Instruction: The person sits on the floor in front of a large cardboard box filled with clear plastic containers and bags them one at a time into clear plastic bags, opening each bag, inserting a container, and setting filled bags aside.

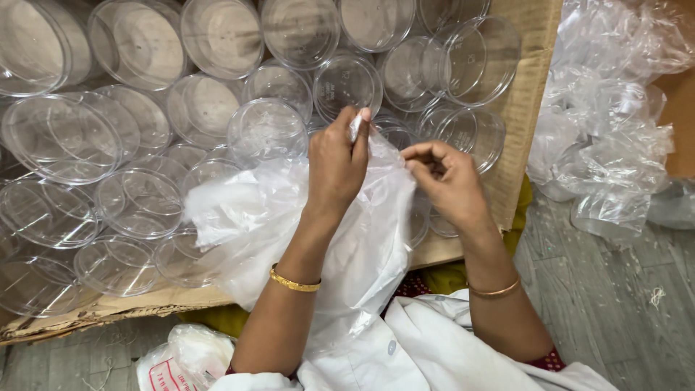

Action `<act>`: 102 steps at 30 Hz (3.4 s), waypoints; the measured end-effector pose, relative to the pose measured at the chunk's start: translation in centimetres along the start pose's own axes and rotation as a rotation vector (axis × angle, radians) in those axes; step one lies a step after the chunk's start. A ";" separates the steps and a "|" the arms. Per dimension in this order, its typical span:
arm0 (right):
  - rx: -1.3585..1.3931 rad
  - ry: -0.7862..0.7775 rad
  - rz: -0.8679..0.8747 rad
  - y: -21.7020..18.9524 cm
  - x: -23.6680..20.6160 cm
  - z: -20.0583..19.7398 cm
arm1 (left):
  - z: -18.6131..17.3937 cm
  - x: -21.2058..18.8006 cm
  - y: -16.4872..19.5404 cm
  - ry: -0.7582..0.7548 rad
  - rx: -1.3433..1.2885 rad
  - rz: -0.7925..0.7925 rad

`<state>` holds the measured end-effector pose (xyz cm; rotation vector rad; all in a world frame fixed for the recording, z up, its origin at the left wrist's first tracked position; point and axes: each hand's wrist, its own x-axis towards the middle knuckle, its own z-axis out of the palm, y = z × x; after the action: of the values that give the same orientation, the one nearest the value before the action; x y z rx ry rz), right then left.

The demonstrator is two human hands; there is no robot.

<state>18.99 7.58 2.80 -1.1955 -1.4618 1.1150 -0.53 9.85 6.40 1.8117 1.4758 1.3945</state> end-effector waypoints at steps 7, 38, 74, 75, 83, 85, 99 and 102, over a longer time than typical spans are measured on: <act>0.166 -0.057 -0.023 -2.2 -1.3 0.1 | 0.5 -0.2 0.3 0.023 0.111 0.072; 0.371 0.089 0.071 -0.2 -1.9 2.3 | -2.5 0.3 -1.7 -0.478 -0.569 -0.208; 1.250 -0.604 0.136 2.3 -3.1 -1.1 | -3.1 0.2 -2.3 -0.522 -0.804 -0.436; 1.250 -0.432 0.081 2.4 -3.5 -1.4 | -3.5 0.4 -2.3 -0.536 -0.772 -0.423; 0.488 0.088 0.119 1.2 -4.8 -4.3 | -3.7 1.4 -1.6 -0.507 0.072 0.022; 0.255 0.060 0.100 1.5 -5.3 -3.3 | -2.3 1.2 -1.5 -0.399 0.265 0.056; 0.030 0.451 -0.186 0.9 -5.3 0.4 | -0.8 2.2 -0.3 -0.369 0.040 -0.208; -0.047 0.557 -0.313 0.8 -5.5 -0.7 | -0.6 2.0 1.6 -0.254 -0.087 -0.027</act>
<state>20.37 2.35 1.58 -1.1418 -1.1861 0.4819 -0.45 10.92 8.81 1.8304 1.2843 1.1480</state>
